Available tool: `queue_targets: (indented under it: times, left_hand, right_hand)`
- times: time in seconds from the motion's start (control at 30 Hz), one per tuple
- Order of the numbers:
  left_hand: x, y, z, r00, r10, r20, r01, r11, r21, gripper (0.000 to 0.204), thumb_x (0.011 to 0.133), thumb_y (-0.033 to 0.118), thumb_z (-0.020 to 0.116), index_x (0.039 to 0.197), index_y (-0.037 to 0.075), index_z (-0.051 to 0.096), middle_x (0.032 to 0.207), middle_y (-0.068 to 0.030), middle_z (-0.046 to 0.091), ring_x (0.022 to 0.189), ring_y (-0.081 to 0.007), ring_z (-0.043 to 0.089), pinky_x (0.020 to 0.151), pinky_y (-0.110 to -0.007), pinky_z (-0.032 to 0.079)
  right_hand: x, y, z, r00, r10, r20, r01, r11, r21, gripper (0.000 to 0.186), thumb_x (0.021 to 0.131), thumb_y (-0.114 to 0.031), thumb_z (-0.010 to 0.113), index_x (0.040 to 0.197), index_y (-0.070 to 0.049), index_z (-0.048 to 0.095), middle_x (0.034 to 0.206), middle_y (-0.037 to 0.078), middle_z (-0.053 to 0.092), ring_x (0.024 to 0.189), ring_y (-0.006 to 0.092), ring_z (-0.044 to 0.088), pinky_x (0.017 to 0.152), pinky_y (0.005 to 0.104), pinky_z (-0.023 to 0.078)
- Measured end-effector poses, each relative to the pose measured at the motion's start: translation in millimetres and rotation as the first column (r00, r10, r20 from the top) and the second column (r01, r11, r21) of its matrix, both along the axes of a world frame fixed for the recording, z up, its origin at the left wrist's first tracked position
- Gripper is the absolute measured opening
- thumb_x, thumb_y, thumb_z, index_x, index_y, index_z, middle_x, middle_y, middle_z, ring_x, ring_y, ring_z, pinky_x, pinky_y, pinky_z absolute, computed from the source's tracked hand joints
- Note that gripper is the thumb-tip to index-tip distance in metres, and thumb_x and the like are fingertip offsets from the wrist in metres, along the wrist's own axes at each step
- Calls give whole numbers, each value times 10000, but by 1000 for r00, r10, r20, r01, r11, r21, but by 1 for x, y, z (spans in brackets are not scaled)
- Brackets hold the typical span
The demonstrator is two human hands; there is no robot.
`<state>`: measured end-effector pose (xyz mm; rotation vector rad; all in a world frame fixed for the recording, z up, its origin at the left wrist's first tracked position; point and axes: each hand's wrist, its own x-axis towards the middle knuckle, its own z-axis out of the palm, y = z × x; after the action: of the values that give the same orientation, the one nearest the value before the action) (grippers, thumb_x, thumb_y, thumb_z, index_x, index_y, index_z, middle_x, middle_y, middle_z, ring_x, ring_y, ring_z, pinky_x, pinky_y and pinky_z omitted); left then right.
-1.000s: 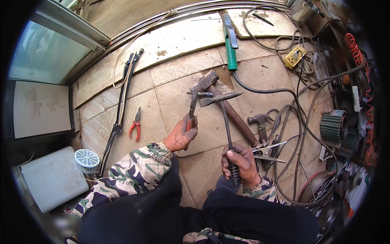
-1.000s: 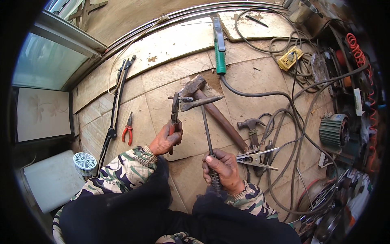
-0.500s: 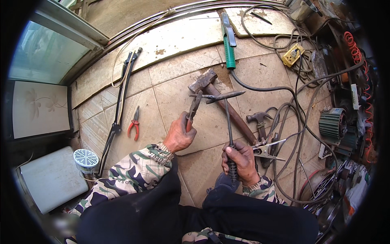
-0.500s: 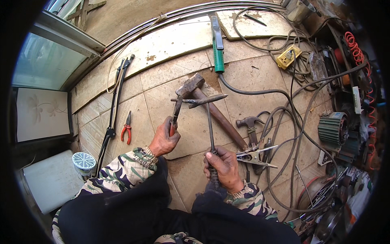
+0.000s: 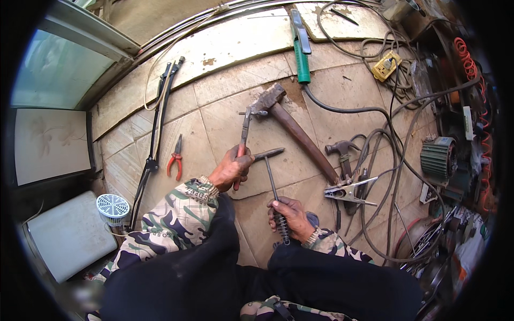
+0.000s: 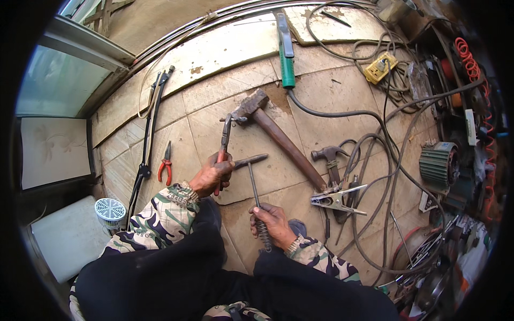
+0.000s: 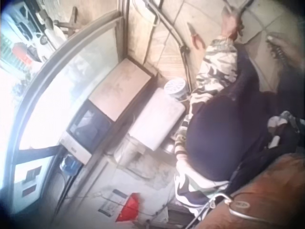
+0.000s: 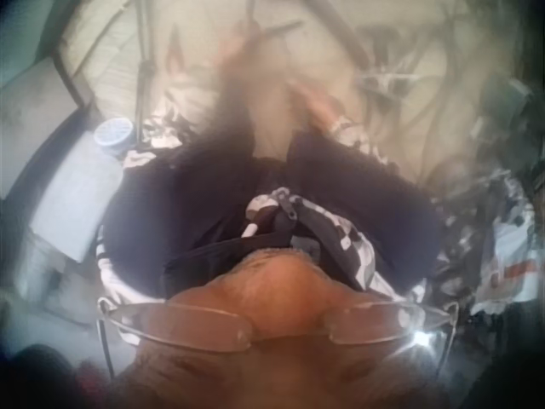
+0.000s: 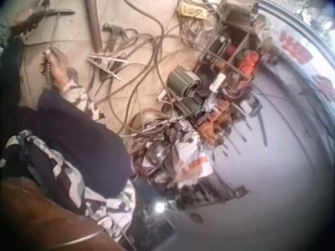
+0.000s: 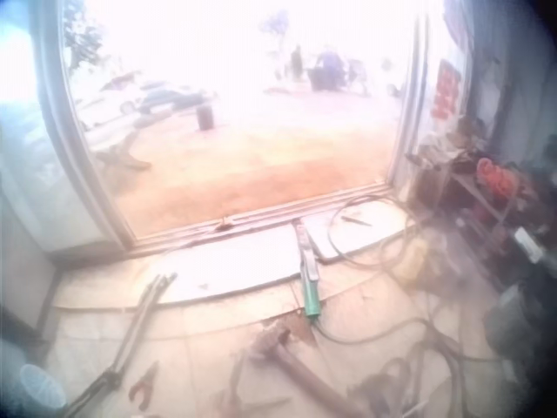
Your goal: The person sits on the floor and welds a metal piece held in a clamp using a welding torch. They repeatedly reposition the piece with pliers and a hammer, then weld it again.
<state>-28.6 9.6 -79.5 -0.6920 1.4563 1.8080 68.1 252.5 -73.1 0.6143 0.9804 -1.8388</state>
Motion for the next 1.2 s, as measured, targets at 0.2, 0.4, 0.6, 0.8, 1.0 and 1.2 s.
queue_targets:
  times: [0.2,0.4,0.6,0.8,1.0,1.2]
  left_hand:
    - [-2,6,24,989,-122,-82,104,975,-198,470,810,176,725,1185,62,465,793,-15,502,563,-123,516,407,-277,380]
    - [8,-4,22,989,-40,-143,12,981,-194,389,850,192,645,1166,23,494,754,-18,485,535,-111,449,396,-285,349]
    - [15,-3,22,990,-38,-136,23,993,-112,335,863,195,627,1134,54,491,752,-15,475,566,-118,461,494,-294,397]
    - [18,4,36,977,-91,-193,80,995,-66,301,897,151,620,1145,61,475,809,-24,493,629,-123,507,561,-292,464]
    - [19,9,37,931,-232,-280,138,938,-317,273,920,155,601,1154,37,521,781,-17,504,638,-114,506,597,-294,473]
    - [25,28,37,891,-330,-312,56,762,-646,276,855,190,646,979,-33,541,798,-262,629,773,-440,649,737,-479,509]
  right_hand:
    - [12,-4,-13,433,758,-488,-226,616,755,284,986,-280,663,1008,3,647,841,148,662,694,306,673,635,388,554]
    - [-10,48,31,121,915,-385,248,348,904,321,812,-154,756,1068,9,649,1038,207,639,983,394,647,845,507,530]
    - [-54,148,47,116,953,280,415,-302,858,732,758,-103,687,1435,70,470,1471,264,480,1416,441,405,1191,565,309]
    - [-57,183,34,-71,987,142,367,-106,924,784,585,-195,863,1265,47,556,1191,203,571,1127,371,532,1064,517,406]
    - [-73,123,71,376,881,-287,120,260,958,518,683,-158,784,1148,38,664,967,251,673,904,418,671,833,461,544]
    - [-91,57,77,373,866,-334,38,345,938,415,748,-237,773,1012,69,680,834,278,695,792,430,717,738,454,570]
